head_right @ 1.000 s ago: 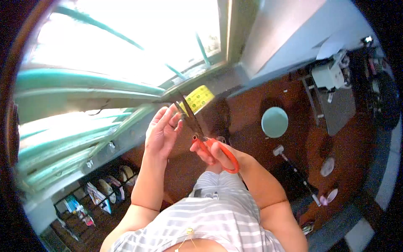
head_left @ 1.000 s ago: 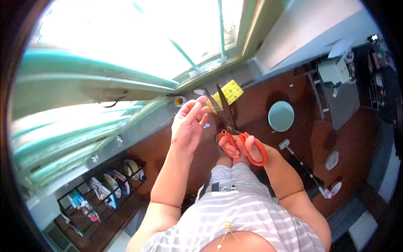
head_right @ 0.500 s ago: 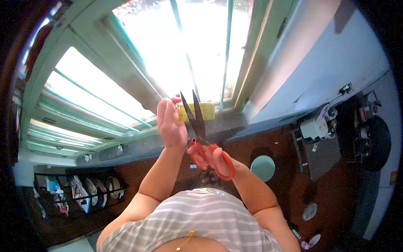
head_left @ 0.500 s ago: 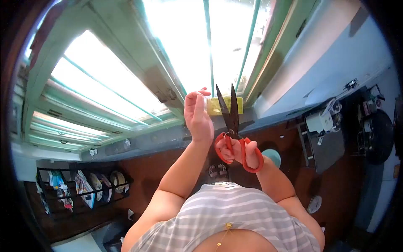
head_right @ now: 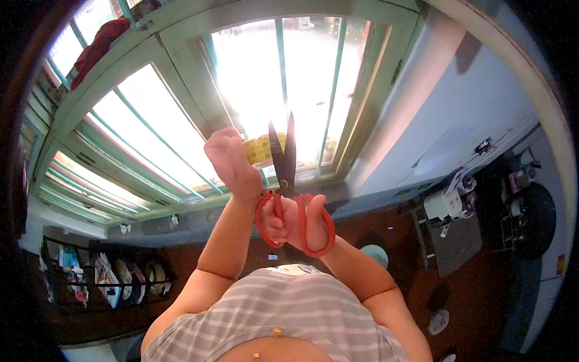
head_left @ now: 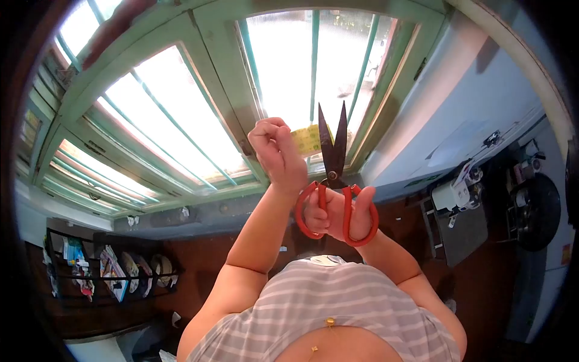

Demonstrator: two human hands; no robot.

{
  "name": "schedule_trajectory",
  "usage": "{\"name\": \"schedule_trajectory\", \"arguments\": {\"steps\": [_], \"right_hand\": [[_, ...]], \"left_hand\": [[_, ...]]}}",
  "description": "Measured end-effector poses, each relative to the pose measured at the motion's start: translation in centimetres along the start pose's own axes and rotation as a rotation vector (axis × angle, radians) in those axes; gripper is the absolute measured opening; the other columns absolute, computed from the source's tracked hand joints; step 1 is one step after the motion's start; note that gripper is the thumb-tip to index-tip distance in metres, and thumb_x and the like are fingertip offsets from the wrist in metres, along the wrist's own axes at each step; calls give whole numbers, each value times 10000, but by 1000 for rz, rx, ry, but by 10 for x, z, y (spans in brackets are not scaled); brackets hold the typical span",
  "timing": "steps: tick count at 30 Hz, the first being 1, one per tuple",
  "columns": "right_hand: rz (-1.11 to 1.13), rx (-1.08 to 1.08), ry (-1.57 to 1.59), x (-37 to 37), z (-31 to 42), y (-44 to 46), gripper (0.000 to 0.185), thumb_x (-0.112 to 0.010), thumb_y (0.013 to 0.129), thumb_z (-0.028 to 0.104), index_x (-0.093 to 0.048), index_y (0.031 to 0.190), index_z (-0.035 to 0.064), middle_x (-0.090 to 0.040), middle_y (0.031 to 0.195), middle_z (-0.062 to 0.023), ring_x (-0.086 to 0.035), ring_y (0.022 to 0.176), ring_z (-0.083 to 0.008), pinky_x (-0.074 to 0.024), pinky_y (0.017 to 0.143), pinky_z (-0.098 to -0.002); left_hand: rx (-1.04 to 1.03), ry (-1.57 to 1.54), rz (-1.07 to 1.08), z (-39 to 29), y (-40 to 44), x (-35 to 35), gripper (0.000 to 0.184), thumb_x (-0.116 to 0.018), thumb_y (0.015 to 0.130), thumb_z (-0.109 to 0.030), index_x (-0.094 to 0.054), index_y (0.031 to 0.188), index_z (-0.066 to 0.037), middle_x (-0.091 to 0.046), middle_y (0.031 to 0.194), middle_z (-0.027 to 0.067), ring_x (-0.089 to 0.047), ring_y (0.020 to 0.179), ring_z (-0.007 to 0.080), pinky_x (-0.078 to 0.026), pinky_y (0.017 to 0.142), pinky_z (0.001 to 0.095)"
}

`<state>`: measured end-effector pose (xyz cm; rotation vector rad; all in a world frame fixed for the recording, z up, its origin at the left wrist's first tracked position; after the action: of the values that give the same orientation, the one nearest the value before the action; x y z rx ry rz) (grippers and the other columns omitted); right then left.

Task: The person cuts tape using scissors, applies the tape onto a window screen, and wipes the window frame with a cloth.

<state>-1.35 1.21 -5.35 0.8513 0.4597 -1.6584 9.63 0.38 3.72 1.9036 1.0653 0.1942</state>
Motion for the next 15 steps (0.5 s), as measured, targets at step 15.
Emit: {"name": "schedule_trajectory", "arguments": {"steps": [15], "right_hand": [[50,-30,53,-4,3,-10,949,-316,483,905,-430,925,74,-343,710,16,-354,596,-103,-312,532,-221]], "left_hand": [[427,-139,249,-2,4,4,29,-463,888,-64,-444,870,-51,-497,904,23,-383,689,44,-340,625,181]]}}
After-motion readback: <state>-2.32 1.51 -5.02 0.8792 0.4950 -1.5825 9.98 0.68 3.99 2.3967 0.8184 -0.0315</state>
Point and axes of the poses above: each hand's wrist, its own y-axis towards the middle knuckle, its own x-axis out of the back of the hand, z = x × y, the point moved 10 cm from there along y, towards the middle knuckle
